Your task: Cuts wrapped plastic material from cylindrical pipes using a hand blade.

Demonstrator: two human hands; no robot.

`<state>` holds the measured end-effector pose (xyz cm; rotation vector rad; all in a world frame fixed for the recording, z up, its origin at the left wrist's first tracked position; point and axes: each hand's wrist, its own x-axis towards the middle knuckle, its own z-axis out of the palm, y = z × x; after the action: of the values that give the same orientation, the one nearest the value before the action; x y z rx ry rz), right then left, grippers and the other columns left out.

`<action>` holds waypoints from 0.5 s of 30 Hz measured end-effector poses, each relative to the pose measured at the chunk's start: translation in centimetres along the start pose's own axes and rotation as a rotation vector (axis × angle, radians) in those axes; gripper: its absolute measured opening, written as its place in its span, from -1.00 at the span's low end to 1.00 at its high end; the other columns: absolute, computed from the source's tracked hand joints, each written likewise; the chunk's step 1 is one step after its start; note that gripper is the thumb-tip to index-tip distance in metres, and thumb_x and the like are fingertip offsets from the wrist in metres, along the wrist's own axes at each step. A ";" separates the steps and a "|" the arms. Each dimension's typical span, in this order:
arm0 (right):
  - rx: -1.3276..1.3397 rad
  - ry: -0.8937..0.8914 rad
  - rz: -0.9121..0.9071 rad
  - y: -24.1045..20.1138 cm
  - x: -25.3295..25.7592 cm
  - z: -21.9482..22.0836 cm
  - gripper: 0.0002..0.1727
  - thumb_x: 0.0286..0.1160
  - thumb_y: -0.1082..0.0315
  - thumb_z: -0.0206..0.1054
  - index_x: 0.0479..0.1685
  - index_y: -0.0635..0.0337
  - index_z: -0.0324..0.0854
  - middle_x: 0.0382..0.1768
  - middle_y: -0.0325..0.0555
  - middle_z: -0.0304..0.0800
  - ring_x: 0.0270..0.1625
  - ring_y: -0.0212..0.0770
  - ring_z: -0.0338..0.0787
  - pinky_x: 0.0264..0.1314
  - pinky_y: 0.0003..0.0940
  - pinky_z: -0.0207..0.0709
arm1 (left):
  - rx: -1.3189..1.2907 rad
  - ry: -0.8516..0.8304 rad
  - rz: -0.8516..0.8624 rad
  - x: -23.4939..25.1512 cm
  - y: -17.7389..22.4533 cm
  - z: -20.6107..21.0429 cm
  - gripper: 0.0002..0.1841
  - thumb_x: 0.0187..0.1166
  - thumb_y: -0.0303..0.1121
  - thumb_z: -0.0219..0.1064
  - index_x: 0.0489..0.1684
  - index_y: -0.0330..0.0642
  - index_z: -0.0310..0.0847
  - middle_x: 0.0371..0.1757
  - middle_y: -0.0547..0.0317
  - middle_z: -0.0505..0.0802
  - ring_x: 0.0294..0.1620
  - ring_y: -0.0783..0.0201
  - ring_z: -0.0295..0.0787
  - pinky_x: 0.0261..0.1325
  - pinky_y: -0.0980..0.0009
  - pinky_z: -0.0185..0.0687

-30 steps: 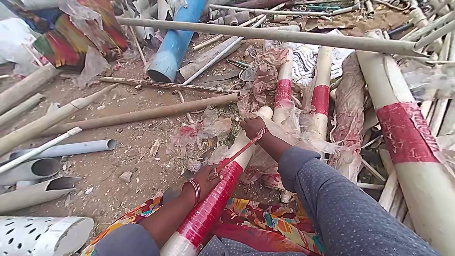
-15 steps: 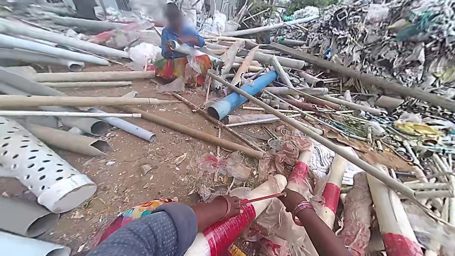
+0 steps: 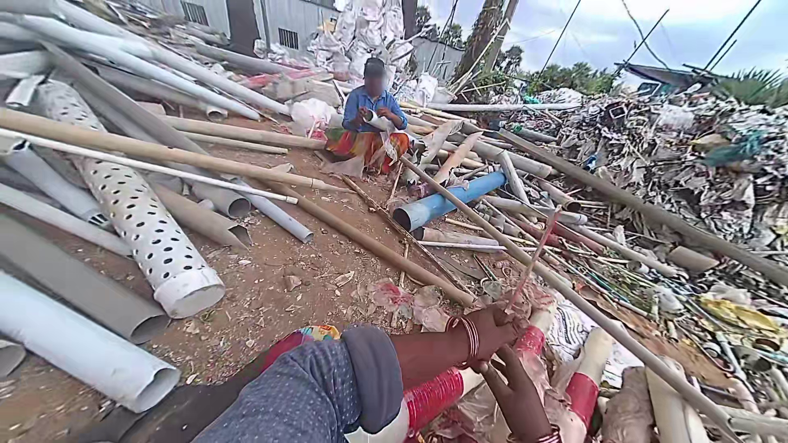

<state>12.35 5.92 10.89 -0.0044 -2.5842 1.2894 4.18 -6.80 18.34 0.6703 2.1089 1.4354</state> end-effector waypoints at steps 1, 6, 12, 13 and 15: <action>0.092 0.070 -0.014 -0.7 -0.5 1.0 -0.18 0.41 0.14 0.35 0.56 0.62 0.30 0.34 0.34 0.66 0.28 -0.11 0.75 0.33 -0.23 0.61 | -0.045 0.004 0.030 -0.9 0.4 0.3 -0.43 0.89 -0.04 -0.01 0.51 -0.43 0.43 0.26 -0.38 0.71 0.27 -0.13 0.66 0.42 -0.06 0.45; 0.396 0.185 0.105 -2.1 -1.5 2.6 -0.44 0.29 0.34 0.30 0.31 0.44 0.39 -0.47 -0.36 0.61 -0.55 -0.59 0.62 -0.42 -0.59 0.58 | -0.084 -0.097 0.043 -2.8 -0.7 0.4 -0.37 0.72 -0.17 0.31 0.64 -0.42 0.31 0.44 -0.38 0.64 0.45 -0.06 0.59 0.57 0.03 0.39; 0.321 0.066 0.324 0.3 0.3 1.5 -0.65 0.59 0.35 0.30 0.23 0.40 0.52 -0.51 -0.23 0.52 -0.61 -0.44 0.46 -0.49 -0.46 0.42 | 0.169 -0.106 -0.160 -6.5 -0.5 -2.9 -0.19 0.69 -0.20 0.36 0.86 -0.30 -0.02 0.76 -0.33 0.31 0.69 -0.17 0.37 0.70 0.01 0.27; 0.337 0.061 0.354 0.4 0.8 1.3 -0.68 0.66 0.34 0.28 0.22 0.40 0.52 -0.51 -0.22 0.50 -0.62 -0.43 0.46 -0.49 -0.48 0.42 | 0.202 -0.084 -0.153 -7.5 0.0 -3.5 -0.23 0.69 -0.25 0.35 0.85 -0.27 0.04 0.75 -0.30 0.34 0.68 -0.15 0.40 0.67 0.02 0.31; 0.357 0.064 0.389 0.6 1.7 1.2 -0.69 0.72 0.34 0.25 0.24 0.41 0.50 -0.47 -0.19 0.54 -0.57 -0.42 0.52 -0.45 -0.48 0.46 | 0.338 -0.077 -0.096 -9.9 2.1 -4.6 -0.30 0.67 -0.36 0.34 0.81 -0.25 0.15 0.73 -0.23 0.40 0.64 -0.08 0.44 0.62 0.09 0.36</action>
<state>10.34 5.58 10.10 -0.4940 -2.3356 1.8351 8.89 -15.68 23.00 0.7250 2.3112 0.9946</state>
